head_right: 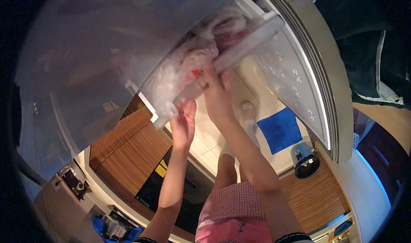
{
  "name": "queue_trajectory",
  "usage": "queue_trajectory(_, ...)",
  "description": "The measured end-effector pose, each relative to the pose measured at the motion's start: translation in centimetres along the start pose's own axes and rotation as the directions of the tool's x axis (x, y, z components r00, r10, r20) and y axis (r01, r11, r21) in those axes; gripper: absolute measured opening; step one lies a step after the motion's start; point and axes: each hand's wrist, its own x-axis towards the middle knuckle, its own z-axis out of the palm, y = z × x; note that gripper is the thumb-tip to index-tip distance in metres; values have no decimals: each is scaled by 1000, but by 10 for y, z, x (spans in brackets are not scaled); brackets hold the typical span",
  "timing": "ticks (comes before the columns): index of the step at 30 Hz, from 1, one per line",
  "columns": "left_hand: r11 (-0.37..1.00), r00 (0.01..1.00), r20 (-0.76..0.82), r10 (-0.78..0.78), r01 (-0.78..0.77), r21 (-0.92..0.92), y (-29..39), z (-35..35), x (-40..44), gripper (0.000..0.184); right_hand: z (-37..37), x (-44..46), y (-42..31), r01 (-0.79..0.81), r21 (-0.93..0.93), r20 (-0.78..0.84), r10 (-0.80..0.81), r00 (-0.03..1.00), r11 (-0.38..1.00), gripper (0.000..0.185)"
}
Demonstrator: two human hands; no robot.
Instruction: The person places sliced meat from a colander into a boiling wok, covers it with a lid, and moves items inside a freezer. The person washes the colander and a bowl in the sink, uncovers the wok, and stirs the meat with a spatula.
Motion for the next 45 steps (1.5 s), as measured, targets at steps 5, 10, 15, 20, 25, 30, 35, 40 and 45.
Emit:
queue_trajectory(5, 999, 999, -36, -36, 36, -6, -22, -21, -12, 40, -11, -18, -11, -112, -56, -126, 104, 987, 992, 10)
queue_trajectory(10, 997, 998, 24, -56, 57, -59, -17, -28, -12, 39, -32, -20, -7, -189, -227, -112, 167, 980, 955, 45)
queue_trajectory(15, 838, 829, 134, -543, 544, 34, 11, -7, -24, 38, -37, -24, -24, -182, -451, -29, 190, 981, 874, 47)
queue_trajectory(20, 362, 968, 201, 151, -244, 900, 62, 35, -43, 24, -14, -40, -58, 307, -950, 237, -502, 832, 60, 39)
queue_trajectory(25, -235, 826, 358, 436, -279, 931, 77, 51, -13, 41, 22, -20, -49, 565, -793, 586, -29, 810, -228, 31)
queue_trajectory(30, -223, 893, 336, 300, -277, 935, 76, 33, 3, 51, 42, 10, -40, 655, -742, 668, -74, 741, -141, 31)
queue_trajectory(35, 100, 913, 327, 244, -359, 928, 76, 20, -8, 52, 41, 65, -26, 475, -823, 466, 109, 878, -311, 27)
queue_trajectory(40, 472, 947, -66, 314, -95, 876, 90, 12, 15, 55, 58, 82, -33, 351, -931, 321, 232, 918, -103, 29)
queue_trajectory(45, 558, 975, -171, 144, 63, 828, 105, 6, 26, 65, 39, 85, -16, 140, -959, 210, 286, 935, 246, 36)
